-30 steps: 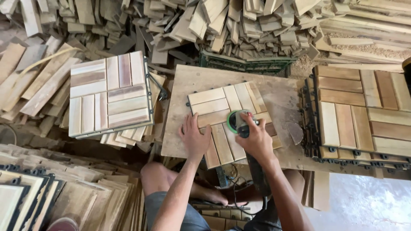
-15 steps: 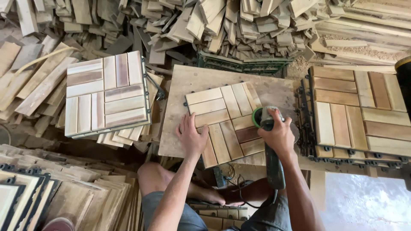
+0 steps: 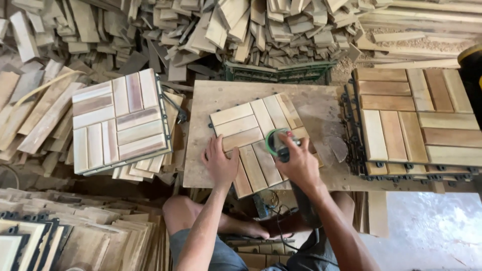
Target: Sanding the surface of decorative wooden tiles using a handheld orbital sander in a workshop.
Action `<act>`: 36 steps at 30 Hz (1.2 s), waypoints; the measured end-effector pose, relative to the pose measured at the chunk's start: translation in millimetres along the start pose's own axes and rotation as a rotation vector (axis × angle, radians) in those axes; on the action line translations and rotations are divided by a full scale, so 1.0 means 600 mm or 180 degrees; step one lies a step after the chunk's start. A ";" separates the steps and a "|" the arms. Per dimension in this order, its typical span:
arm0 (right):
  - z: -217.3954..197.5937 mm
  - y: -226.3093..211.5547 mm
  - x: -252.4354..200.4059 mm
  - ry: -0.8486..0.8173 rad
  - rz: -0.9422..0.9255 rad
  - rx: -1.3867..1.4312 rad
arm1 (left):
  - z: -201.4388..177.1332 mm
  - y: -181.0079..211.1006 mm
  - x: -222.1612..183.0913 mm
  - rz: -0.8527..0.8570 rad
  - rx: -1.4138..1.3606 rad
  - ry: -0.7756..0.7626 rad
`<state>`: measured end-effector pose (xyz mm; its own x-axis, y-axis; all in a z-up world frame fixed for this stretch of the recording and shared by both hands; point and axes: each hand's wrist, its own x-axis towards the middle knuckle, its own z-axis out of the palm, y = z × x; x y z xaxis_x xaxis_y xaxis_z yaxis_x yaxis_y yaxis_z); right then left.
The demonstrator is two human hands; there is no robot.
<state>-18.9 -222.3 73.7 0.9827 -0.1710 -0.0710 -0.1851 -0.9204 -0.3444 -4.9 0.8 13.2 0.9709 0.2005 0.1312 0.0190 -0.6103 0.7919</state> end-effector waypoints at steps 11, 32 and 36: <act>-0.075 0.102 0.065 0.0246 0.0540 -0.0037 | 0.045 -0.043 0.010 0.0203 0.0442 0.0553; -0.011 -0.001 0.009 -0.0209 0.0034 0.0085 | 0.011 -0.011 0.000 -0.0011 0.0185 0.0102; -0.017 0.031 0.032 -0.0033 0.0227 -0.0009 | 0.016 -0.015 0.004 0.0022 0.0200 0.0138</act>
<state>-3.5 -246.1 75.6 0.9669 -0.2327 -0.1049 -0.2546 -0.9070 -0.3355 -0.6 -0.5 0.4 0.9598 0.2281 0.1635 0.0284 -0.6585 0.7520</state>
